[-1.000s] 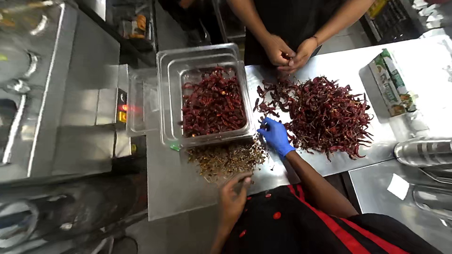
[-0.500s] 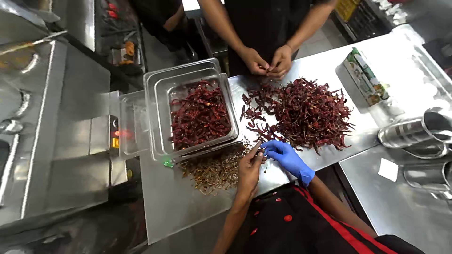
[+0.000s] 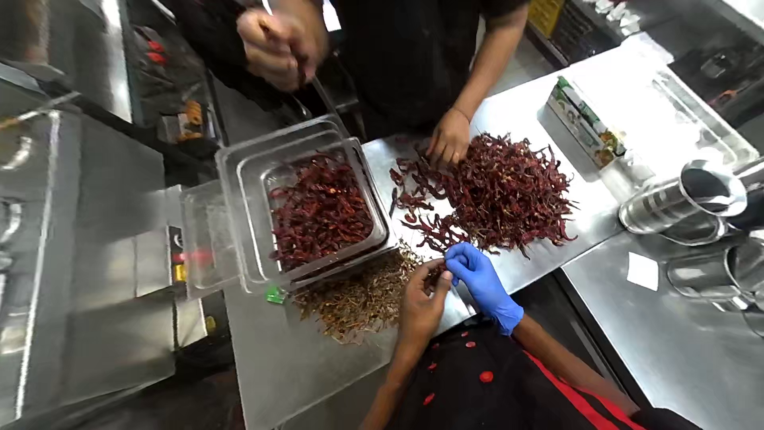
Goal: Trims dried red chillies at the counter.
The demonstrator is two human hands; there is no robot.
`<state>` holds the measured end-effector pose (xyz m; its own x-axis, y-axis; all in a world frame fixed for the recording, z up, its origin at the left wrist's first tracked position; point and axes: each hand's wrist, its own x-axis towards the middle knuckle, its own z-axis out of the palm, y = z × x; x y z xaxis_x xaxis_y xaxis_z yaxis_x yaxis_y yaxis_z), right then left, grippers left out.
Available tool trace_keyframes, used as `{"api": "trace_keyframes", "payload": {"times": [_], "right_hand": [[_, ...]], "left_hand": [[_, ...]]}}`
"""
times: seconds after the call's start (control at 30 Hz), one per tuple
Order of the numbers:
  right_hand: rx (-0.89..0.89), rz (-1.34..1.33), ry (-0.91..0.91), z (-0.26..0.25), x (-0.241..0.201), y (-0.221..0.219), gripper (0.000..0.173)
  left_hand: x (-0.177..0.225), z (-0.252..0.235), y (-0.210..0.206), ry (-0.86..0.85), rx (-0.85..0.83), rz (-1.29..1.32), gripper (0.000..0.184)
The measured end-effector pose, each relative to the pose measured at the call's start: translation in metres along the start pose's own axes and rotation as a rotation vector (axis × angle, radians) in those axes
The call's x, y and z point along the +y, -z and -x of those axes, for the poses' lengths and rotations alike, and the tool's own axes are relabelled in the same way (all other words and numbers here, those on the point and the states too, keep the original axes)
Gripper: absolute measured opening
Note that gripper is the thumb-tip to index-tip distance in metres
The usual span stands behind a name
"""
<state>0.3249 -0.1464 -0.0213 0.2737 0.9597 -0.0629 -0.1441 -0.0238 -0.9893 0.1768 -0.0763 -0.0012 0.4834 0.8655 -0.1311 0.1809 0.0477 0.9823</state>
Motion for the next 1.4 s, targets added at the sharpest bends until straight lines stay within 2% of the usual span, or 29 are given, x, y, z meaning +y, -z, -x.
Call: {"api": "trace_keyframes", "payload": {"times": [0.1, 0.23, 0.3, 0.43, 0.5, 0.57, 0.6, 0.67, 0.73, 0.8, 0.83, 0.87, 0.9, 0.97, 1.07, 1.1, 1.13, 1.17, 1.23, 1.3, 1.4], "right_hand": [[0.005, 0.048, -0.006, 0.000, -0.003, -0.008, 0.015], [0.061, 0.075, -0.070, -0.030, -0.001, -0.022, 0.034], [0.037, 0.097, -0.118, -0.029, -0.002, -0.025, 0.043], [-0.097, 0.046, -0.203, -0.031, -0.004, -0.021, 0.052], [-0.170, -0.067, -0.295, -0.037, -0.003, -0.021, 0.055], [-0.166, -0.193, -0.363, -0.039, 0.002, -0.022, 0.052], [-0.153, -0.175, -0.362, -0.037, 0.009, -0.021, 0.051], [-0.123, 0.097, -0.258, -0.035, 0.027, -0.017, 0.053], [-0.083, 0.625, 0.059, -0.040, 0.046, -0.015, 0.052], [-0.085, 1.091, 0.397, -0.041, 0.062, -0.006, 0.041], [-0.110, 1.217, 0.463, -0.041, 0.068, 0.001, 0.038], [-0.140, 1.262, 0.442, -0.039, 0.075, 0.007, 0.039], [-0.159, 1.234, 0.360, -0.042, 0.080, 0.012, 0.045], [-0.155, 0.949, 0.082, -0.065, 0.076, 0.018, 0.048], [-0.190, 0.319, -0.194, -0.121, 0.069, 0.011, 0.029], [-0.196, 0.198, -0.245, -0.138, 0.070, 0.004, 0.027], [-0.185, 0.198, -0.262, -0.154, 0.072, -0.004, 0.025], [-0.178, 0.323, -0.245, -0.170, 0.075, -0.011, 0.025], [-0.172, 0.767, -0.172, -0.196, 0.080, -0.027, 0.030], [-0.171, 1.104, -0.052, -0.209, 0.089, -0.041, 0.036], [-0.162, 1.314, 0.080, -0.218, 0.103, -0.054, 0.028]], "left_hand": [[0.001, 0.000, -0.005, -0.058, 0.122, -0.031, 0.019], [0.003, 0.004, -0.001, -0.156, 0.146, -0.057, 0.026], [-0.001, 0.009, 0.001, -0.220, 0.156, -0.183, 0.026], [-0.002, -0.013, 0.008, -0.316, 0.240, -0.335, 0.018], [-0.006, -0.013, 0.012, -0.324, 0.231, -0.367, 0.018], [-0.007, -0.011, 0.015, -0.268, 0.168, -0.418, 0.014], [-0.008, -0.010, 0.016, -0.229, 0.131, -0.462, 0.010], [-0.013, -0.013, 0.017, -0.162, 0.081, -0.573, 0.005], [-0.023, -0.011, 0.016, -0.104, 0.016, -0.705, 0.006], [-0.033, -0.008, 0.011, -0.033, -0.114, -0.840, 0.014], [-0.040, -0.007, 0.007, -0.015, -0.178, -0.880, 0.019], [-0.045, -0.005, 0.003, -0.002, -0.216, -0.889, 0.023], [-0.046, -0.004, 0.002, 0.027, -0.230, -0.863, 0.026], [-0.041, -0.010, 0.010, 0.100, -0.170, -0.722, 0.030], [-0.050, -0.014, 0.031, 0.155, -0.023, -0.362, 0.026], [-0.055, -0.012, 0.034, 0.168, -0.008, -0.218, 0.023], [-0.060, -0.010, 0.037, 0.184, -0.010, -0.098, 0.021], [-0.063, -0.006, 0.037, 0.203, -0.019, -0.009, 0.020], [-0.067, 0.003, 0.037, 0.243, -0.045, 0.140, 0.021], [-0.068, 0.010, 0.036, 0.279, -0.062, 0.306, 0.022], [-0.071, 0.012, 0.040, 0.284, -0.024, 0.439, 0.025]]}}
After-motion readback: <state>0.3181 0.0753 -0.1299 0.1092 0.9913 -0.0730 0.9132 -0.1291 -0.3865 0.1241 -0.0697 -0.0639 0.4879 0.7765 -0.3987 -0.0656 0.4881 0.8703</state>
